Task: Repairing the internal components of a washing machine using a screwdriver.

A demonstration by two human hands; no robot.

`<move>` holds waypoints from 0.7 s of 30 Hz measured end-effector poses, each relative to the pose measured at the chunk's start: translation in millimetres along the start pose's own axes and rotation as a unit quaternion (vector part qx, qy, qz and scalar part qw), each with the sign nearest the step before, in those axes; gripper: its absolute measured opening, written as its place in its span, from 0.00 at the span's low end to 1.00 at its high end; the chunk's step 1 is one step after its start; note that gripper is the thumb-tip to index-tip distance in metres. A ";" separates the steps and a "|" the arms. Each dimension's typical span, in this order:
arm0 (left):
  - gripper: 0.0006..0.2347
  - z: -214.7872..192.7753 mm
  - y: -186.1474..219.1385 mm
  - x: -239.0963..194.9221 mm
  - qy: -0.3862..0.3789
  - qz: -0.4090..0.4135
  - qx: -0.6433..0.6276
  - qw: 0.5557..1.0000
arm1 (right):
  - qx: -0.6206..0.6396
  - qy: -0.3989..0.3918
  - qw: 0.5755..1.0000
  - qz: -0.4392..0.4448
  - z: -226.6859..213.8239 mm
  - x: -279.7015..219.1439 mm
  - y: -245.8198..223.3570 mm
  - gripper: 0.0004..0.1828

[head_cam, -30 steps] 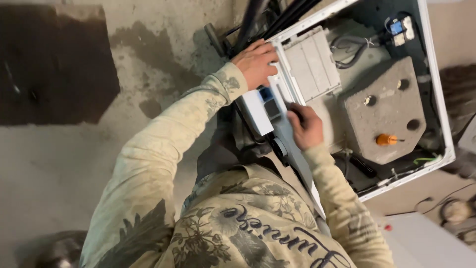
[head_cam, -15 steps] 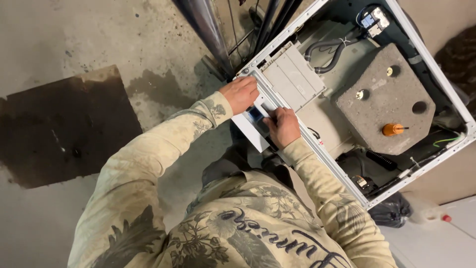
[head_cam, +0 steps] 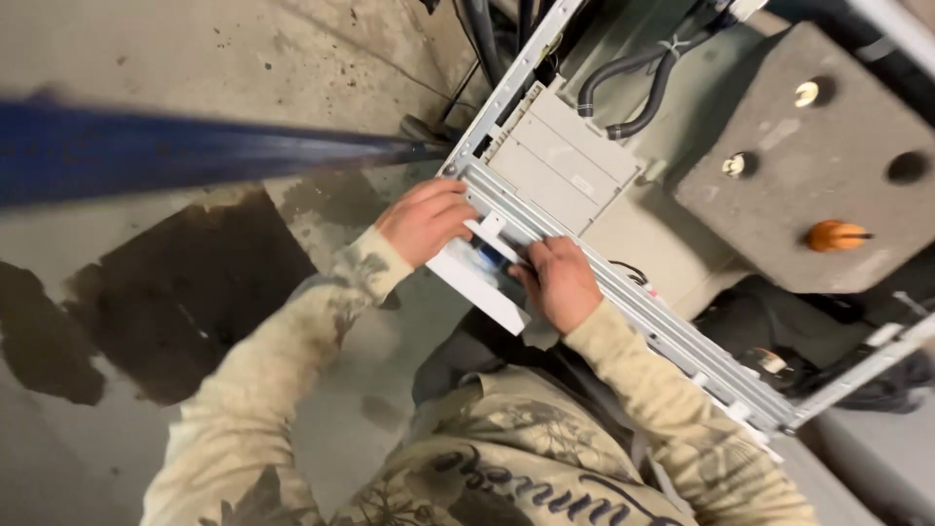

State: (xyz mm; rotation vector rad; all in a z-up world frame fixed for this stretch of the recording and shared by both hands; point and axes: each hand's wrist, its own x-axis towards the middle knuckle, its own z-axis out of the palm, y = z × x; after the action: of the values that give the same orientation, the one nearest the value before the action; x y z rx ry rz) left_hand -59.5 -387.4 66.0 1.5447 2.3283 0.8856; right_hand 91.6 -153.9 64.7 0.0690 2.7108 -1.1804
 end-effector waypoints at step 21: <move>0.22 16.7 -41.0 -32.6 0.066 -0.423 -0.481 0.765 | 0.096 0.046 0.990 0.090 -117.7 -135.6 78.4 0.25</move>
State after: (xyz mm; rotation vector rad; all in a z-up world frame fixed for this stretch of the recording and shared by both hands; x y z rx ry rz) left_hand -68.8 -421.4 23.9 -0.0095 1.7363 1.5127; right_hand 216.2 -10.3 112.0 0.3947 2.5910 -1.4100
